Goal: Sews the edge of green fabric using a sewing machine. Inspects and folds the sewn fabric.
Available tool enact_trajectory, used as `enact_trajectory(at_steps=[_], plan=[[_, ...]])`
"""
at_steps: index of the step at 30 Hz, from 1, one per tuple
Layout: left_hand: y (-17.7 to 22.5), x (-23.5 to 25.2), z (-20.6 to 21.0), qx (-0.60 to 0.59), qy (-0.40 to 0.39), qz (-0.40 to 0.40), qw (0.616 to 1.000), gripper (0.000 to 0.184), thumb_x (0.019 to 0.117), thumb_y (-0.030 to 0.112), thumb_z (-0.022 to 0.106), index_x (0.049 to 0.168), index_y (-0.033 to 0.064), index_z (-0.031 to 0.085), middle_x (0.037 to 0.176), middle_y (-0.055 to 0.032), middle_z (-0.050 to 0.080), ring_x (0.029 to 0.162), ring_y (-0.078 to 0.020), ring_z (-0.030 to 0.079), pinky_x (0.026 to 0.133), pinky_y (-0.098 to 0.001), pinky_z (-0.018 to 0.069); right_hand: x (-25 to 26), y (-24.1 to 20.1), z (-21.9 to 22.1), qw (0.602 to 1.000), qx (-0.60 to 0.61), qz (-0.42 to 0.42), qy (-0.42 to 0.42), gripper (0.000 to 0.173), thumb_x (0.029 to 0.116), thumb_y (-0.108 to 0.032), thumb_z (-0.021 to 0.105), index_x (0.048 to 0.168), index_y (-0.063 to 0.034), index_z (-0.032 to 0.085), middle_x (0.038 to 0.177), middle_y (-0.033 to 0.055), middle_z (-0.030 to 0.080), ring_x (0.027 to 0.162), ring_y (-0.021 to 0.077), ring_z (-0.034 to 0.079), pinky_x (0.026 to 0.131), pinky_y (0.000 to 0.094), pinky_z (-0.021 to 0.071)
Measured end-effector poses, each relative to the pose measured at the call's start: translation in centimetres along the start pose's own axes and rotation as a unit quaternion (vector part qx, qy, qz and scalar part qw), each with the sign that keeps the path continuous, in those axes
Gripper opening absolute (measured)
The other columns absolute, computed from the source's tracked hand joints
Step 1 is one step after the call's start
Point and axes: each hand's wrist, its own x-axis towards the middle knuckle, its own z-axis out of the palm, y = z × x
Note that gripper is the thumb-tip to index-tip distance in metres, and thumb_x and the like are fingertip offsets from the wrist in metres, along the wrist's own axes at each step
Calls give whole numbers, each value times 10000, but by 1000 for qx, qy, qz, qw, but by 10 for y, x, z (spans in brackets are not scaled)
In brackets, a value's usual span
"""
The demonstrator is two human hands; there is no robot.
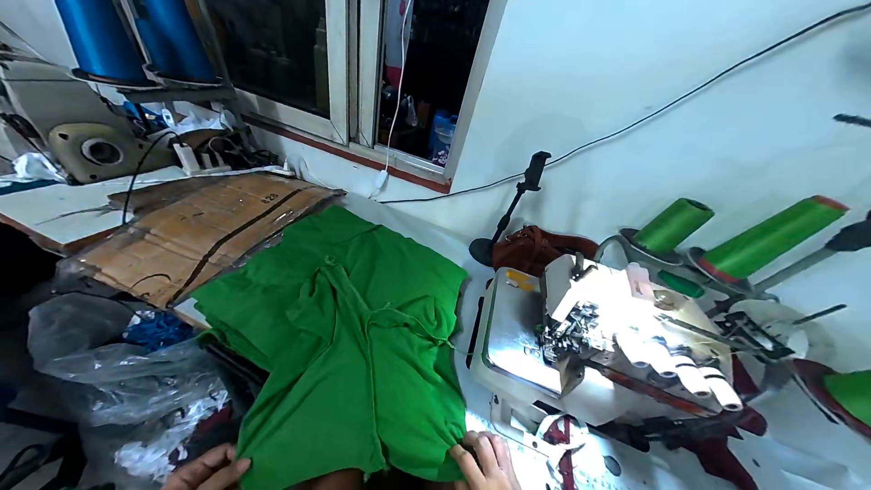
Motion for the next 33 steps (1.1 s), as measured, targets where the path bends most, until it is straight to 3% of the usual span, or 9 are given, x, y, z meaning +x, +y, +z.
enact_trajectory(at_steps=[3,10,13,15,19,22,25,28,33], plan=[[-2,4,-22,-23,-5,53,998,159,1026,138,475,1015,219,611,943,96,701,859,-73,682,779,-325,592,-5,5,5,999,2,-11,35,165,914,-114,621,973,-174,763,1024,81,721,1018,267,669,926,373,540],[25,-5,-16,-30,65,110,991,206,977,36,525,1130,167,569,891,83,724,759,-41,702,679,-249,605,-6,7,13,997,0,-13,79,183,950,-147,571,919,-191,746,1007,51,714,1012,228,660,913,325,537],[43,-13,-22,-64,22,137,988,289,1000,38,485,1182,214,624,1007,90,739,859,-37,705,739,-252,604,-2,6,3,984,163,29,70,188,988,-195,578,911,-117,732,1072,123,686,1076,235,630,962,338,508],[76,-20,-17,-121,-7,160,980,360,1018,53,432,1134,251,710,1003,90,762,875,-23,709,768,-233,598,14,4,-18,947,307,57,70,255,1024,-262,590,905,-58,685,1134,125,646,1136,147,587,1001,266,480],[154,-16,18,-201,18,186,962,463,955,-33,300,1104,136,704,964,34,767,844,-44,722,787,-194,598,73,-10,-63,906,382,114,141,155,992,-142,588,936,-29,678,850,-36,690,804,-41,643,749,154,548],[171,28,31,-93,67,208,971,366,978,-66,356,1206,28,626,989,-5,720,833,-97,711,817,-265,601,108,-12,-67,918,307,211,133,149,965,-155,624,965,-36,714,819,3,689,747,28,647,713,220,543],[174,63,44,-39,122,198,972,210,1018,-65,454,1101,-23,642,913,-33,717,760,-110,708,744,-287,614,125,-12,-61,922,245,291,72,165,996,-183,630,973,-43,714,829,58,676,775,145,645,751,361,530],[171,80,46,-52,140,152,977,133,1050,23,493,1009,-4,617,795,-34,700,690,-114,712,700,-283,622,125,-12,-61,918,226,326,25,186,1008,-185,625,1025,-34,732,917,98,706,885,198,675,845,407,532],[149,73,16,-111,51,209,970,283,1079,121,395,929,125,636,738,33,668,639,-71,649,671,-265,600,88,3,-41,928,307,187,99,138,938,-112,648,986,-20,740,905,49,709,821,61,661,757,228,551]])
